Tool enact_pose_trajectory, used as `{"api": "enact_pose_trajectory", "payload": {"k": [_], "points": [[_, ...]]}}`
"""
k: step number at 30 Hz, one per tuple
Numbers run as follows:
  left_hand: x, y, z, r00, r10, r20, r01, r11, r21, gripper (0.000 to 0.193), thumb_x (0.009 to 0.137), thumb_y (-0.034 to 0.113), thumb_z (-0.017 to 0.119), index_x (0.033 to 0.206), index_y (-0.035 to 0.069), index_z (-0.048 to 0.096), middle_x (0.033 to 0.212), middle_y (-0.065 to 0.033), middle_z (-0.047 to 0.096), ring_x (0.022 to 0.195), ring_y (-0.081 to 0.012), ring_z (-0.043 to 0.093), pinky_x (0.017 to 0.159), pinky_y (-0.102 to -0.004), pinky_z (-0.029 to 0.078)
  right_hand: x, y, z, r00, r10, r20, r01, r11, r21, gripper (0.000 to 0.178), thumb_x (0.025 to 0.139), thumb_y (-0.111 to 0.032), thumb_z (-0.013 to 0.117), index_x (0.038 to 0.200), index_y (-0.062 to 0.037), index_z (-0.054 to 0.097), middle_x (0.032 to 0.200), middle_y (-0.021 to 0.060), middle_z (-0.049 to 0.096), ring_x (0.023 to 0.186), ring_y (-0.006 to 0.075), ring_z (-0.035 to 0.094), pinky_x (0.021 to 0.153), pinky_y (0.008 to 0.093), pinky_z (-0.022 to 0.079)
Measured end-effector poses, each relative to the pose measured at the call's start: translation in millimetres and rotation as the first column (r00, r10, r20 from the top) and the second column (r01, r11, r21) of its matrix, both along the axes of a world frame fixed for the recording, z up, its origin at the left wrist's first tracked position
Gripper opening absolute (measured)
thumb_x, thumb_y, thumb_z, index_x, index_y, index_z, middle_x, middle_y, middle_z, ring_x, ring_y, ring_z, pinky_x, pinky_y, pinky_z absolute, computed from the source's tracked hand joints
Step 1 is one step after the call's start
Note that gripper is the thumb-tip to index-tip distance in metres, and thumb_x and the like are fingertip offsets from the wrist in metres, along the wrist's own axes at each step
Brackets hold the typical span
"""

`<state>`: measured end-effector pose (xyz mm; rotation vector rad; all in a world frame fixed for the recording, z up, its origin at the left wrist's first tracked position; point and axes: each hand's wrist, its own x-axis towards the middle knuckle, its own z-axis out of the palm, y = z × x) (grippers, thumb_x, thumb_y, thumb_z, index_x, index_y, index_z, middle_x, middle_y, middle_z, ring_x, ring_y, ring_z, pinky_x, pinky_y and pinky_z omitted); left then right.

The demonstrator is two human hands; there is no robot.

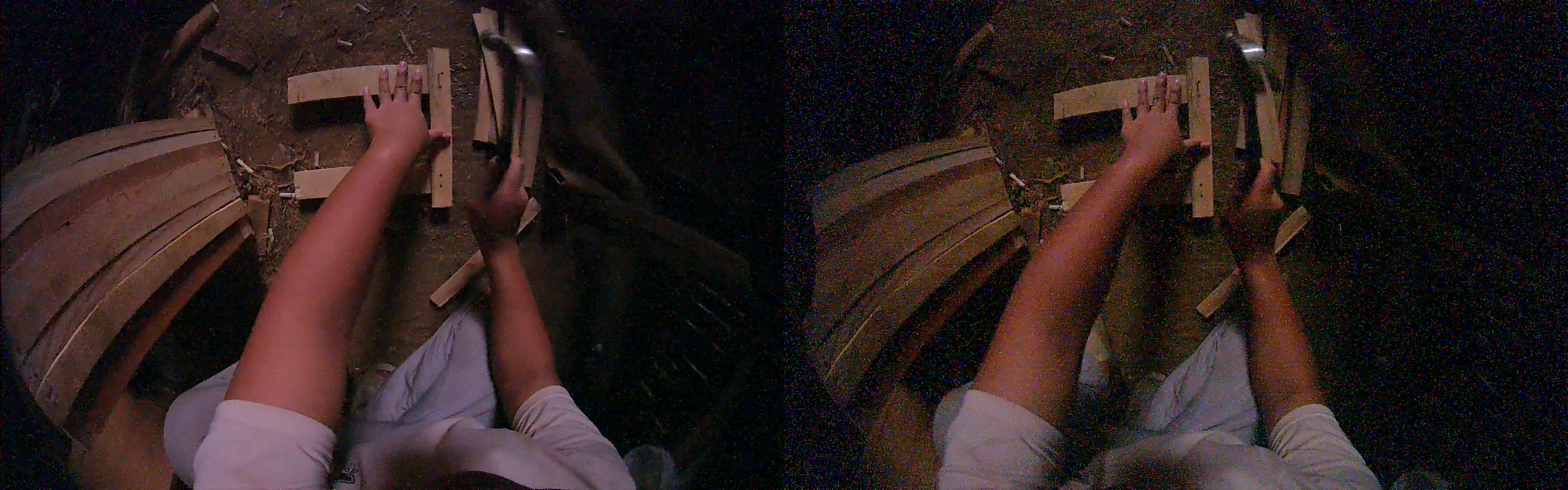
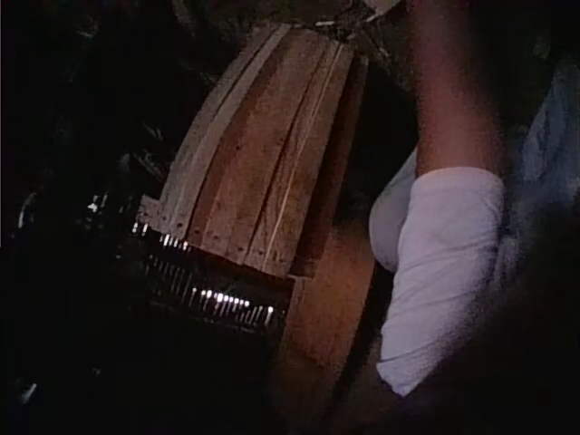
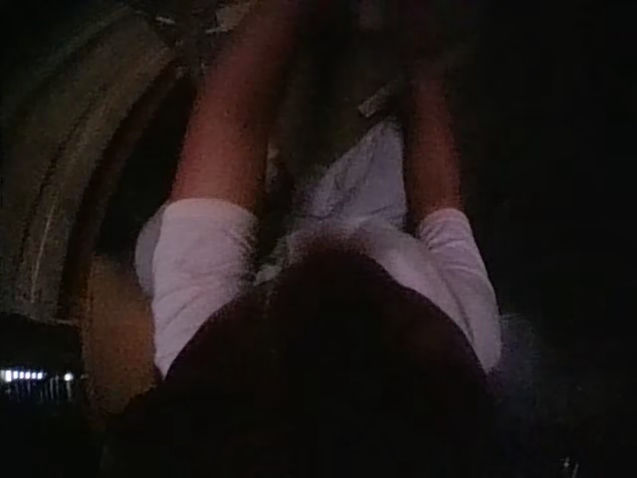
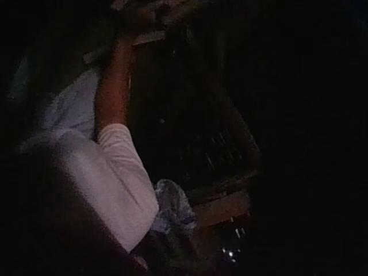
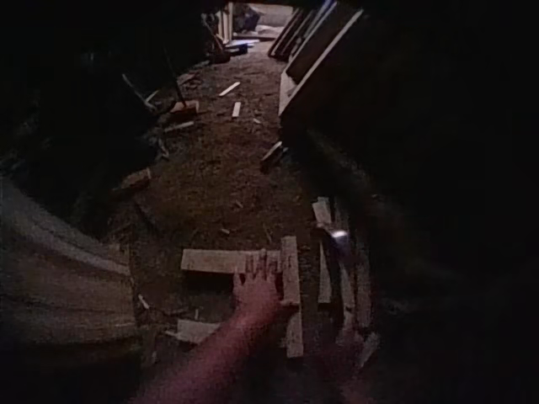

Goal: The person assembles a small wooden frame by hammering nails into wooden planks. They then attach the frame to a larger wooden box and add additional planks to the top.

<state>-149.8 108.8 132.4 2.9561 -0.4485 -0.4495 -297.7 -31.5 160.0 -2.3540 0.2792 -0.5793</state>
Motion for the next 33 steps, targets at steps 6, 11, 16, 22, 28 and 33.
{"api": "enact_pose_trajectory", "payload": {"k": [6, 11, 16, 22, 28, 33], "points": [[4, 4, -11, 0.999, -0.026, 0.031, 0.027, 0.998, -0.055, 0.125, 0.071, 0.083, 0.060, 0.160, 0.015, 0.005, 0.167, -0.0116, -0.001, 0.152, -0.0415, 0.000, 0.117, -0.0640, 0.012, 6, 1, -21, 0.904, -0.017, -0.427, -0.112, 0.955, -0.274, 0.039, 0.095, -0.025, 0.059, 0.125, -0.0007, 0.048, 0.082, 0.0208, 0.067, 0.069, 0.0381, 0.068, 0.065, 0.0449, 0.057], [2, 3, -14, 0.998, 0.012, 0.069, -0.007, 0.998, -0.063, 0.122, 0.069, 0.081, 0.064, 0.161, 0.019, 0.012, 0.168, -0.0052, 0.002, 0.154, -0.0343, 0.001, 0.120, -0.0570, 0.014, 3, 4, -27, 0.998, 0.026, -0.059, -0.022, 0.998, 0.053, 0.025, 0.098, -0.016, 0.052, 0.118, -0.0015, 0.049, 0.086, 0.0278, 0.065, 0.079, 0.0484, 0.065, 0.063, 0.0541, 0.052], [1, 0, -15, 0.996, 0.006, 0.090, -0.003, 0.999, -0.038, 0.121, 0.069, 0.078, 0.066, 0.160, 0.019, 0.013, 0.168, -0.0054, 0.002, 0.154, -0.0344, 0.002, 0.119, -0.0570, 0.014, 2, 4, -17, 0.954, 0.038, -0.298, -0.084, 0.986, -0.143, 0.025, 0.101, -0.020, 0.050, 0.117, -0.0017, 0.050, 0.085, 0.0254, 0.066, 0.079, 0.0474, 0.066, 0.064, 0.0526, 0.053], [-1, -1, -13, 0.996, -0.030, 0.087, 0.033, 0.999, -0.033, 0.119, 0.071, 0.076, 0.067, 0.161, 0.020, 0.013, 0.168, -0.0055, 0.003, 0.154, -0.0354, 0.001, 0.119, -0.0574, 0.014, -1, 6, -11, 0.992, 0.025, -0.121, -0.040, 0.991, -0.124, 0.031, 0.094, -0.013, 0.055, 0.121, 0.0003, 0.048, 0.084, 0.0293, 0.065, 0.081, 0.0500, 0.065, 0.067, 0.0565, 0.051], [-3, -1, -14, 0.998, -0.004, 0.058, 0.008, 0.997, -0.080, 0.117, 0.073, 0.073, 0.068, 0.161, 0.020, 0.012, 0.168, -0.0055, 0.002, 0.154, -0.0354, 0.001, 0.120, -0.0575, 0.013, -2, 6, -7, 0.995, 0.013, -0.103, -0.017, 0.999, -0.042, 0.023, 0.094, -0.011, 0.052, 0.112, 0.0018, 0.051, 0.086, 0.0306, 0.064, 0.082, 0.0495, 0.064, 0.069, 0.0564, 0.050], [-6, -3, -16, 0.995, -0.004, 0.102, 0.010, 0.998, -0.062, 0.116, 0.073, 0.073, 0.068, 0.160, 0.020, 0.013, 0.168, -0.0045, 0.002, 0.154, -0.0343, 0.000, 0.120, -0.0572, 0.011, -1, 6, -9, 0.888, 0.006, -0.461, -0.080, 0.987, -0.141, 0.020, 0.098, -0.014, 0.049, 0.110, 0.0016, 0.052, 0.089, 0.0289, 0.065, 0.082, 0.0481, 0.065, 0.068, 0.0540, 0.051]]}}
